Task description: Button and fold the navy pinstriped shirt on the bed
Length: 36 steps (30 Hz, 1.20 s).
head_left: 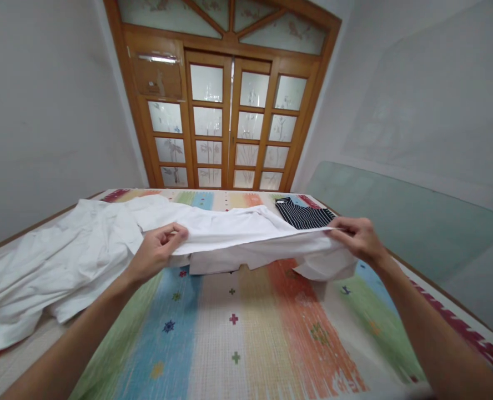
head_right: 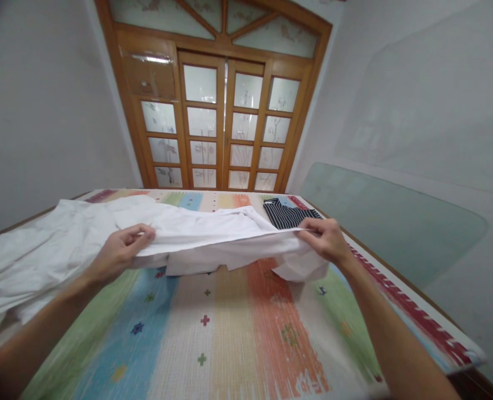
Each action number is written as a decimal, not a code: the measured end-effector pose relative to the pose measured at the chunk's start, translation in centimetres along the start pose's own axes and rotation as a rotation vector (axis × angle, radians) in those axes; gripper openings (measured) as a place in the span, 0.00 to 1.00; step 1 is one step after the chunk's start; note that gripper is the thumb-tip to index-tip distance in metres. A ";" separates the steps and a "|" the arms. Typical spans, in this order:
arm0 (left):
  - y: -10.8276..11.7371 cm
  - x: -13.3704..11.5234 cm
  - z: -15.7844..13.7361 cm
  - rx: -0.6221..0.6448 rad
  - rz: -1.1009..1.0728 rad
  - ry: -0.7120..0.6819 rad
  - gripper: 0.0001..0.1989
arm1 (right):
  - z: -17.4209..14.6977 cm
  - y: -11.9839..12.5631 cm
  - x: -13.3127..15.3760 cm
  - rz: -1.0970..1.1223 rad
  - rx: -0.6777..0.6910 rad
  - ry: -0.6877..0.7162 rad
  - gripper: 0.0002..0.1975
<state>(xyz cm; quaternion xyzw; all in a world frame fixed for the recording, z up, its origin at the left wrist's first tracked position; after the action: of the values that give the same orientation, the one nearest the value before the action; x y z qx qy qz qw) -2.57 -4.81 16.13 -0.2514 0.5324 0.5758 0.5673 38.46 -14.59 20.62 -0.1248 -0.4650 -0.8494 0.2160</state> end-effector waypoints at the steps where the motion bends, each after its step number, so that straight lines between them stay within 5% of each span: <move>1: -0.7 -0.2 -0.6 0.133 0.026 0.033 0.21 | -0.7 -0.8 -0.5 -0.021 0.158 0.001 0.19; 5: -4.4 -0.4 -4.9 0.676 0.147 0.140 0.20 | -4.7 -5.1 -3.2 -0.089 0.748 -0.040 0.23; 7: -5.4 0.4 -6.3 0.804 0.200 0.196 0.20 | -6.5 -6.6 -4.7 -0.152 0.919 -0.106 0.16; 9: -5.0 1.6 -5.6 0.707 0.319 0.171 0.20 | -7.3 -7.4 -5.8 -0.213 0.993 -0.182 0.15; 11: -2.7 2.8 -3.2 0.424 0.498 0.070 0.20 | -6.8 -8.1 -5.6 -0.222 0.979 -0.186 0.18; 15: 3.0 7.0 0.5 -0.051 0.719 0.100 0.23 | -3.2 -10.2 -1.3 -0.105 0.764 -0.026 0.15; 20: 4.5 12.6 1.7 -0.009 0.715 0.291 0.23 | 0.4 -16.5 6.3 0.091 0.593 0.230 0.16; 24: 4.0 13.7 1.5 0.057 0.766 0.333 0.19 | 2.3 -22.9 10.6 0.154 0.540 0.341 0.22; 27: 5.0 13.5 1.7 0.010 0.705 0.370 0.18 | 3.3 -27.0 12.7 0.148 0.541 0.364 0.28; 33: 9.4 8.4 3.3 -0.444 0.468 0.249 0.16 | 3.0 -33.6 14.0 0.034 0.737 0.292 0.32; 36: 7.3 4.2 4.7 -0.504 0.391 0.136 0.15 | 3.7 -35.1 14.5 0.114 0.719 0.164 0.29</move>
<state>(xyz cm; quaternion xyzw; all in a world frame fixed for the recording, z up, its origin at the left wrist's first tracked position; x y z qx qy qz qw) -8.75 2.57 16.21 -0.3150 0.4479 0.7694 0.3291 8.87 1.50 2.74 0.0017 -0.7072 -0.6255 0.3296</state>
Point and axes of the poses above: each hand's wrist, its own z-axis towards the middle knuckle, its own y-axis out of the back of the hand, x = y × z, the point moved 8 cm from there along z, towards the middle knuckle, and after that the axes turned 4 degrees about -z, right-handed, at the moved point
